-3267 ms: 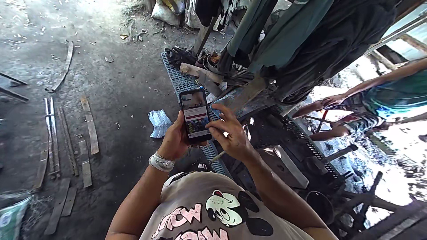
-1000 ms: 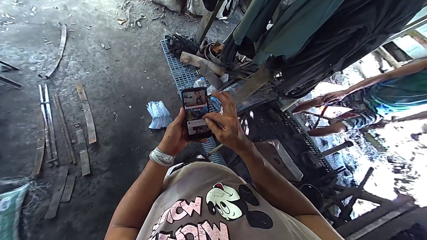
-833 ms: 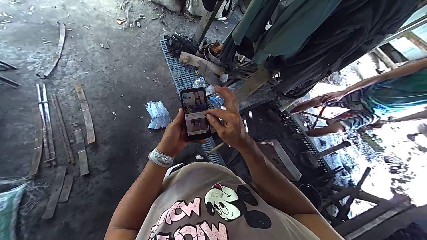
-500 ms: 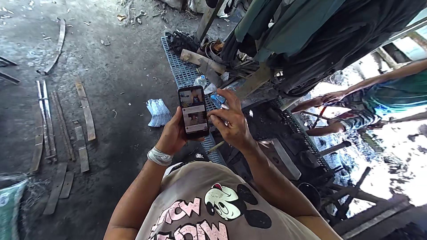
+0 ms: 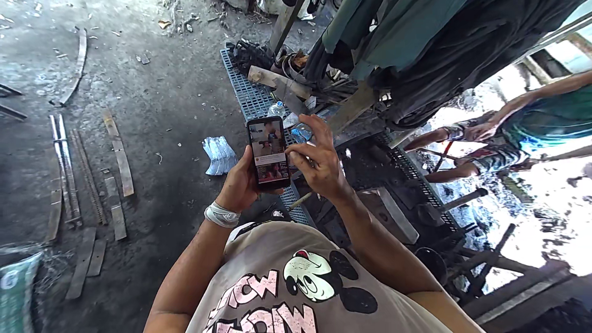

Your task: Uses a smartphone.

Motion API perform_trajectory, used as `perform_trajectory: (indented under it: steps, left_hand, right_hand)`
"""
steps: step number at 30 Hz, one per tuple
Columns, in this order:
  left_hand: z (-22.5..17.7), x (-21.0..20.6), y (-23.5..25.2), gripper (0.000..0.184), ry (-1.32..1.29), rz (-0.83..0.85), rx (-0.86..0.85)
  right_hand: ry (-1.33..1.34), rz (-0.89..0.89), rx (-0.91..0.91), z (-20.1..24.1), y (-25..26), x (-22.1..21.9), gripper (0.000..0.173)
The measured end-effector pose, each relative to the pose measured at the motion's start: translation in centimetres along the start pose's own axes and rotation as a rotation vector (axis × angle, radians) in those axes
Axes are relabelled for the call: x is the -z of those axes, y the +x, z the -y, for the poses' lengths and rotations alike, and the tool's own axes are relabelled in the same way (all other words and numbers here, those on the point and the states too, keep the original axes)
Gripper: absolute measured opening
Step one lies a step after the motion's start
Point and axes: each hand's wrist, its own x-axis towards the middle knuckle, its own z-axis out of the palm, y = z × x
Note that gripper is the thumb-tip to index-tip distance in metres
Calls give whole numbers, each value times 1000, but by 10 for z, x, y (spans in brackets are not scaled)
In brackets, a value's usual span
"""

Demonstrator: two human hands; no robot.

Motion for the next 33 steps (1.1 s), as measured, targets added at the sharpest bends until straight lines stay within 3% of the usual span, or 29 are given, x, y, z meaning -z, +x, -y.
perform_trajectory:
  steps: [13,19,33]
  left_hand:
    - [-5,3,0,72,13,20,0]
    - [-3,5,-2,74,5,9,-2]
    - [-3,12,1,71,-2,17,-21]
  right_hand:
    - [16,81,17,2,-18,-11,20]
    - [-52,3,33,-1,-1,-12,18]
    - [-25,34,21,0,-1,-5,21]
